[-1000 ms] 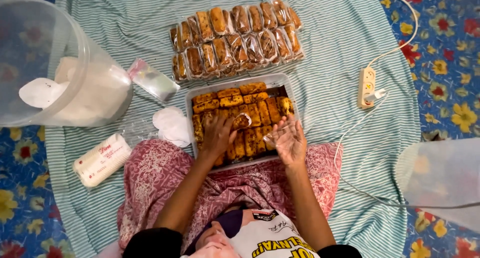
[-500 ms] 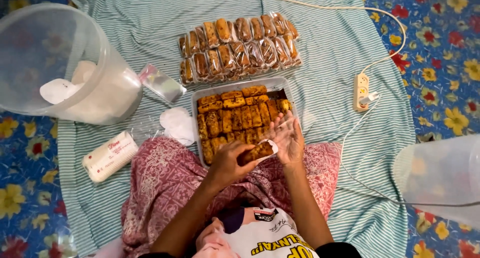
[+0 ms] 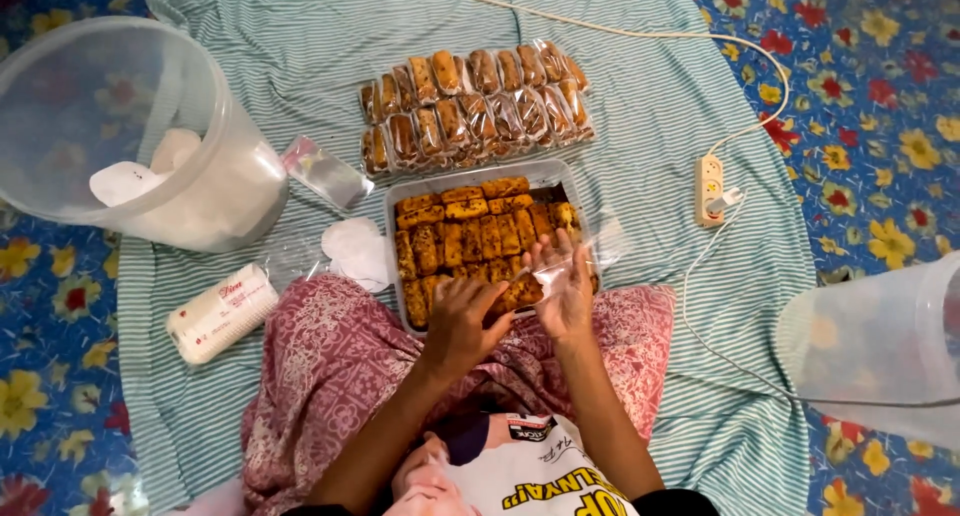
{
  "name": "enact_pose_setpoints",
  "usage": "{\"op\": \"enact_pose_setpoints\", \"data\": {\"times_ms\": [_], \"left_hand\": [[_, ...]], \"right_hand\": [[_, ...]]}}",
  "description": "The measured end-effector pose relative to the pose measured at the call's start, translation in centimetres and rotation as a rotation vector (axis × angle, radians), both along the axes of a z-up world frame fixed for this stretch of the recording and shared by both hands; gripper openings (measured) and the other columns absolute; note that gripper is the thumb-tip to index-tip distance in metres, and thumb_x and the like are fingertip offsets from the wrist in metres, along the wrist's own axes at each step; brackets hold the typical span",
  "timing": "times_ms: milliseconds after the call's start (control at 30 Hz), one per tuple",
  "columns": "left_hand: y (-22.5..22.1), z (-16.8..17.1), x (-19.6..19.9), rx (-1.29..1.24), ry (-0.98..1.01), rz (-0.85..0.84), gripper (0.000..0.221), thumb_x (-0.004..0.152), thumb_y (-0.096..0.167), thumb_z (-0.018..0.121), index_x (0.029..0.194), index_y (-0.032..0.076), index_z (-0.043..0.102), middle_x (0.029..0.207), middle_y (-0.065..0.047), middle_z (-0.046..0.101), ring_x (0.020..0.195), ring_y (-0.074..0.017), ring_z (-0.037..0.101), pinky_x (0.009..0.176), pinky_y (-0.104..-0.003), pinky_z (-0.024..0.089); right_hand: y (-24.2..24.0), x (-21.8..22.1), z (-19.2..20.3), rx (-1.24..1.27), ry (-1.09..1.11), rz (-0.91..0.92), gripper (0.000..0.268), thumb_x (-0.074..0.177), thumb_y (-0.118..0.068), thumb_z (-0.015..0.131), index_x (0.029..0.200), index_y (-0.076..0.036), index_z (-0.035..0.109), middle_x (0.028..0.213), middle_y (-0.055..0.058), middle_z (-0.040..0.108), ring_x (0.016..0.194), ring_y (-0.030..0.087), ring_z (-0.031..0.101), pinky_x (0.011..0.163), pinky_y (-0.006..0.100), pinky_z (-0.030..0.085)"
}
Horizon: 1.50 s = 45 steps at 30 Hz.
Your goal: Packaging individual pieces of baked goods into plastic sleeves
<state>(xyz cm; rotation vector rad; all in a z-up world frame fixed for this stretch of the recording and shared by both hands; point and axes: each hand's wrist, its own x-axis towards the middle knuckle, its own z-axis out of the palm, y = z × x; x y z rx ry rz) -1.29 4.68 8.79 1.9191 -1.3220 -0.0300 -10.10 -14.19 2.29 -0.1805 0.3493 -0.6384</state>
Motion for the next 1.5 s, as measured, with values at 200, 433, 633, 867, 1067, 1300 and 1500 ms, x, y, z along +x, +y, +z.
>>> {"op": "enact_pose_setpoints", "data": {"times_ms": [200, 433, 633, 867, 1067, 1300, 1500], "left_hand": [[-0.1, 0.8, -0.2, -0.071, -0.189, 0.079, 0.042, 0.084, 0.029, 0.082, 0.121, 0.013, 0.070, 0.100, -0.006, 0.064, 0.099, -0.0252, 0.064, 0.098, -0.049, 0.041], [-0.3, 1.0, 0.1, -0.101, -0.273, 0.113, 0.042, 0.078, 0.023, 0.084, 0.117, 0.013, 0.070, 0.096, -0.007, 0.063, 0.092, -0.0254, 0.063, 0.097, -0.050, 0.042], [-0.2, 0.4, 0.7, -0.089, -0.046, 0.040, 0.046, 0.075, 0.026, 0.085, 0.117, 0.014, 0.072, 0.094, -0.008, 0.065, 0.090, -0.0277, 0.065, 0.092, -0.050, 0.044], [-0.1, -0.3, 1.4, -0.014, 0.187, -0.071, 0.046, 0.075, 0.022, 0.086, 0.119, 0.013, 0.073, 0.093, -0.009, 0.068, 0.091, -0.0319, 0.067, 0.091, -0.051, 0.044], [-0.6, 1.2, 1.2, 0.031, -0.086, 0.059, 0.036, 0.086, 0.021, 0.080, 0.120, 0.015, 0.071, 0.097, -0.007, 0.063, 0.098, -0.0254, 0.063, 0.101, -0.051, 0.041], [-1.1, -2.2, 1.3, 0.029, 0.090, 0.048, 0.047, 0.080, 0.034, 0.084, 0.121, 0.019, 0.069, 0.100, -0.003, 0.064, 0.101, -0.0251, 0.066, 0.096, -0.049, 0.045], [-1.6, -4.1, 1.1, 0.002, 0.351, -0.013, 0.045, 0.077, 0.036, 0.087, 0.114, 0.014, 0.073, 0.095, -0.010, 0.069, 0.094, -0.0344, 0.069, 0.089, -0.052, 0.049]], "right_hand": [[1.3, 0.1, 1.1, -0.061, 0.051, 0.046, 0.046, 0.103, -0.043, 0.056, 0.137, -0.012, 0.058, 0.125, 0.013, 0.070, 0.114, 0.026, 0.069, 0.111, 0.051, 0.049], [1.3, -0.1, -0.6, -0.088, 0.057, 0.137, 0.041, 0.104, -0.037, 0.053, 0.138, -0.015, 0.058, 0.131, 0.015, 0.067, 0.123, 0.031, 0.064, 0.108, 0.056, 0.050], [1.4, 0.2, 0.8, -0.085, 0.081, 0.112, 0.044, 0.103, -0.040, 0.055, 0.138, -0.013, 0.058, 0.129, 0.014, 0.068, 0.122, 0.031, 0.065, 0.107, 0.056, 0.051], [1.1, 0.2, 0.5, -0.098, 0.090, 0.103, 0.044, 0.102, -0.042, 0.056, 0.135, -0.013, 0.058, 0.124, 0.013, 0.070, 0.116, 0.029, 0.068, 0.107, 0.052, 0.052], [1.6, 0.6, -0.7, -0.069, 0.121, 0.156, 0.048, 0.101, -0.046, 0.056, 0.137, -0.014, 0.055, 0.131, 0.016, 0.066, 0.121, 0.033, 0.065, 0.107, 0.054, 0.051], [1.8, 0.6, -0.2, -0.070, 0.170, 0.173, 0.058, 0.099, -0.055, 0.053, 0.140, -0.014, 0.057, 0.134, 0.015, 0.065, 0.124, 0.033, 0.063, 0.108, 0.053, 0.050], [0.3, 0.7, -2.5, -0.115, 0.178, 0.217, 0.056, 0.101, -0.056, 0.052, 0.139, -0.016, 0.057, 0.129, 0.011, 0.068, 0.114, 0.035, 0.068, 0.091, 0.059, 0.058]]}}
